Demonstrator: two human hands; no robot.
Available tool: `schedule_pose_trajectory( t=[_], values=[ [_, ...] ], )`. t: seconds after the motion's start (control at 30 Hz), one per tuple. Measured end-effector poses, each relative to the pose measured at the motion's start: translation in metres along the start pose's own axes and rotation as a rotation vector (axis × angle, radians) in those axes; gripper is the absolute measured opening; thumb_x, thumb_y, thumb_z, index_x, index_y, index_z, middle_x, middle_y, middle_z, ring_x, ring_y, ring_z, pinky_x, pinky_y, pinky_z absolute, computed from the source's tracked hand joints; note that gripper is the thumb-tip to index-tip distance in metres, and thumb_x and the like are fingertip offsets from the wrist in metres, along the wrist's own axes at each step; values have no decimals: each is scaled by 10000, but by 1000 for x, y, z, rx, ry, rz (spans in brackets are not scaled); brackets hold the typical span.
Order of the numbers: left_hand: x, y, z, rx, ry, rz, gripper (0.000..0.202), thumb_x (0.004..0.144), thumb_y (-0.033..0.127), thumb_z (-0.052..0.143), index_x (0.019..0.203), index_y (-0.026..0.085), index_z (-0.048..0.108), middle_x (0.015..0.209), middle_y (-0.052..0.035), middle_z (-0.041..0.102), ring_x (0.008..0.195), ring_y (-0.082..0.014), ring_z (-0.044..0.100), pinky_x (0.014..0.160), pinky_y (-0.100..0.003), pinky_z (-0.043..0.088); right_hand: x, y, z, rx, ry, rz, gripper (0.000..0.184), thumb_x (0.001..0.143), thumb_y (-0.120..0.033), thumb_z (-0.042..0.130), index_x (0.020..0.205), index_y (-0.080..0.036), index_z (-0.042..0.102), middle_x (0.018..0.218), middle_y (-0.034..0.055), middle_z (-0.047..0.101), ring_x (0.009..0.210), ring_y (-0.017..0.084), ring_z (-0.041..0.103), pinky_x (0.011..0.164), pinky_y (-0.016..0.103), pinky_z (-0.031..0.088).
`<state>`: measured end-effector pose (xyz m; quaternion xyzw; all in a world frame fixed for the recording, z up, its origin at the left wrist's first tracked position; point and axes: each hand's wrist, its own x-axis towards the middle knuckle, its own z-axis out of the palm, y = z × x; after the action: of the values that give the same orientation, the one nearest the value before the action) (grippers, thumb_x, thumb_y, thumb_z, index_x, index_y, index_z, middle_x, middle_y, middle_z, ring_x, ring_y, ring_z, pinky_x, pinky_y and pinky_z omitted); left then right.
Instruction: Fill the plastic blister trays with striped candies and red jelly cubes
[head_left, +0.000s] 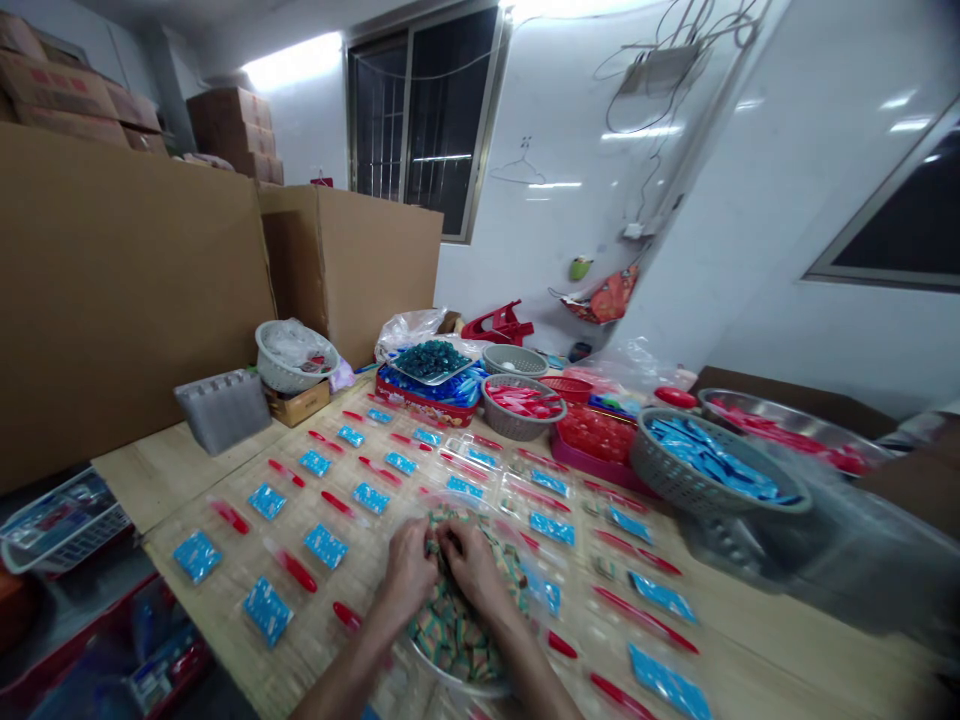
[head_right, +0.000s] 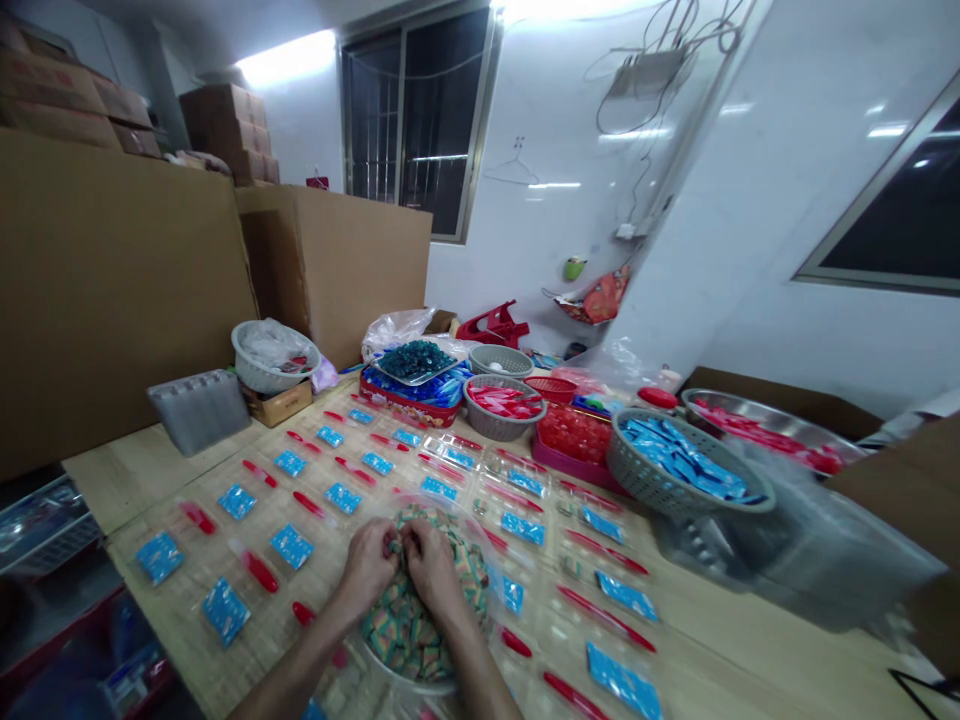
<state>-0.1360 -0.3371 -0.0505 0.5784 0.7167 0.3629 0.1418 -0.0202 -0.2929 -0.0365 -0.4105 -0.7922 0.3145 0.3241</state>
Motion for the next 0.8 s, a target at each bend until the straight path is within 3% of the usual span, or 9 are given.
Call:
schedule_pose_trajectory(
  t=[0.3,0.43,0.63,0.8],
  values=[
    [0,7,-8,-12,-53,-64,193,641,42,499,739,157,619,687,-23,612,695,-162,572,657,-243,378,-1,-5,-3,2,2,-14,177,731,-132,428,718,-178,598,693,33,625,682,183,564,651,263,393],
    [-1,5,-5,16,-26,-56,208,652,42,494,763,156,628,740,-39,628,753,-171,580,700,-249,387,-1,-4,-1,-78,25,-9,201,737,-131,423,726,-179,618,702,41,641,704,195,571,665,277,388],
    [1,1,0,6,-16,-28,232,630,20,477,740,150,634,743,-48,635,733,-176,576,679,-255,389,0,-5,-2,-24,8,21,189,713,-138,440,706,-182,624,669,33,639,663,191,577,629,270,399],
    [3,0,-1,-71,-24,-88,247,618,18,483,734,157,650,713,-35,641,703,-173,578,658,-252,400,-4,-8,-10,16,13,9,270,702,-125,408,779,-192,658,769,50,683,759,214,606,724,312,442]
  ],
)
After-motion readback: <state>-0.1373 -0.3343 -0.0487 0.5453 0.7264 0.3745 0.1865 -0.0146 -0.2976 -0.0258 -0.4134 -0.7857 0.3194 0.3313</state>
